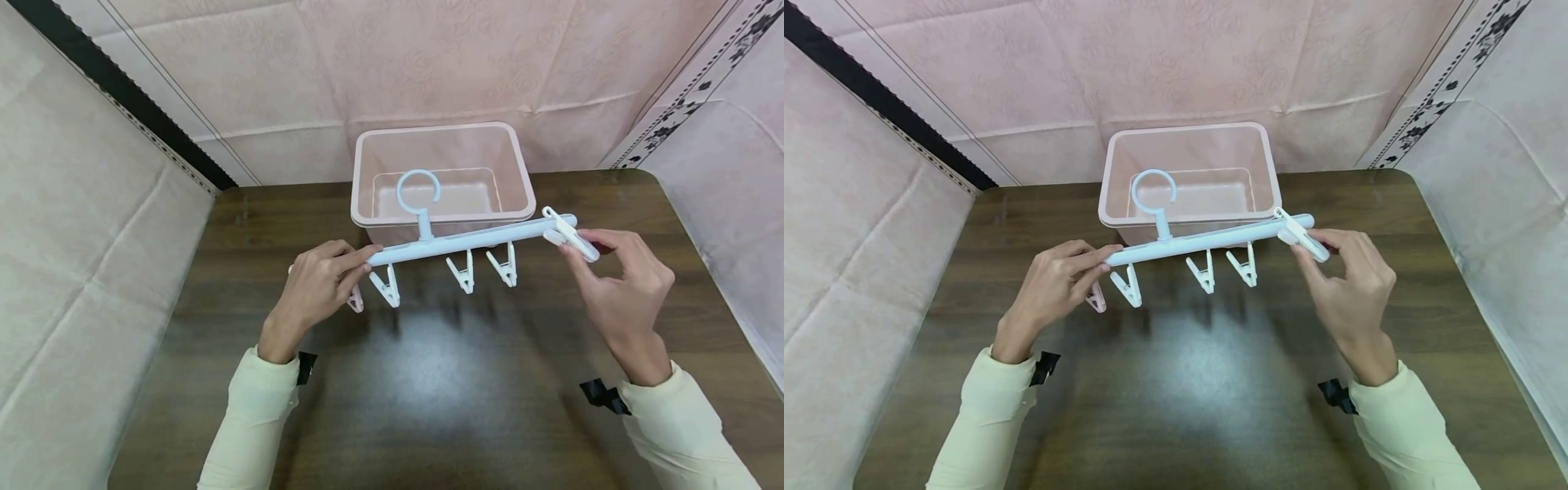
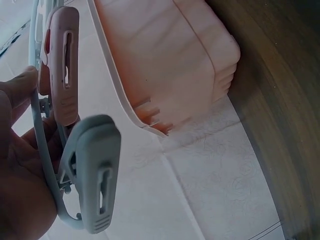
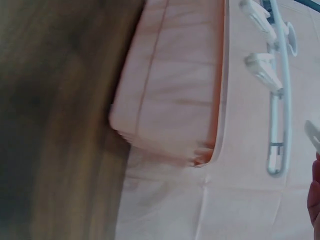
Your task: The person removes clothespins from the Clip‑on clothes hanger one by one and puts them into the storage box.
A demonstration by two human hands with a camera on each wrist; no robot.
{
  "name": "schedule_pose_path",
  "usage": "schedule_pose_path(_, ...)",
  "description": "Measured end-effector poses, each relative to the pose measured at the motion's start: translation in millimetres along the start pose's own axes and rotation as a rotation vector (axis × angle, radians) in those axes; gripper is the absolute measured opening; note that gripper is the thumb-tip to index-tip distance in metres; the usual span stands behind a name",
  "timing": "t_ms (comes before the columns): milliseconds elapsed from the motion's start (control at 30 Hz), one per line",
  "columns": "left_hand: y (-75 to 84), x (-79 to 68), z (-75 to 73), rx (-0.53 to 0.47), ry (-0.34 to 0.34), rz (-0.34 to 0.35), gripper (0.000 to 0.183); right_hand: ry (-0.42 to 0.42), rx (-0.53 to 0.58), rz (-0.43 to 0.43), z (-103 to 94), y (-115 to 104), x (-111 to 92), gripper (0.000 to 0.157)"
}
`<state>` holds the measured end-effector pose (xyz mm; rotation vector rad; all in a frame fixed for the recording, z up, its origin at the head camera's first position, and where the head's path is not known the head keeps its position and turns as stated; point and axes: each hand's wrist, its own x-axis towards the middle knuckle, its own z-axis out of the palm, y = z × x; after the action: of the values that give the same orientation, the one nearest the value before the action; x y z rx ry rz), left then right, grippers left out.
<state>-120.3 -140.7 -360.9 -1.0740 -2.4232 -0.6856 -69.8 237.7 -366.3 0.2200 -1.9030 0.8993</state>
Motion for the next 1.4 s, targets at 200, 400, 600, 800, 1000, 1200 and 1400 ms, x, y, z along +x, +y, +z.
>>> schedule_pose_path(200, -2.1, -2.0, 0.2, 0.004, 0.000, -0.010, 0.032, -0.164, -0.026, -0.014, 9.5, 0, 18, 0.024)
schedule_pose_path(400, -3.1, -3.5, 1.3, 0.001, -0.013, -0.020, 0.031, -0.290, -0.063, 0.006, 20.3, 2, 37, 0.020)
schedule_pose_path(600, -3.2, -3.8, 0.7, 0.010, -0.015, -0.021, 0.033, -0.353, -0.128, 0.016, 26.0, 6, 54, 0.015)
schedule_pose_path(800, -2.7, -4.2, -1.0, 0.024, -0.020, -0.020, 0.033, -0.428, -0.160, 0.025, 32.4, 13, 64, 0.016)
schedule_pose_path(1000, -2.1, -3.2, -1.4, 0.018, -0.026, -0.011, 0.033, -0.517, -0.187, 0.060, 46.7, 18, 74, 0.018)
schedule_pose_path(1200, -1.8, -2.4, -1.8, 0.029, -0.039, -0.013, 0.032, -0.613, -0.197, 0.101, 59.8, 23, 81, 0.018)
schedule_pose_path(1400, -1.6, -1.7, -2.1, 0.044, -0.053, -0.017, 0.031, -0.745, -0.229, 0.171, 70.7, 30, 83, 0.011)
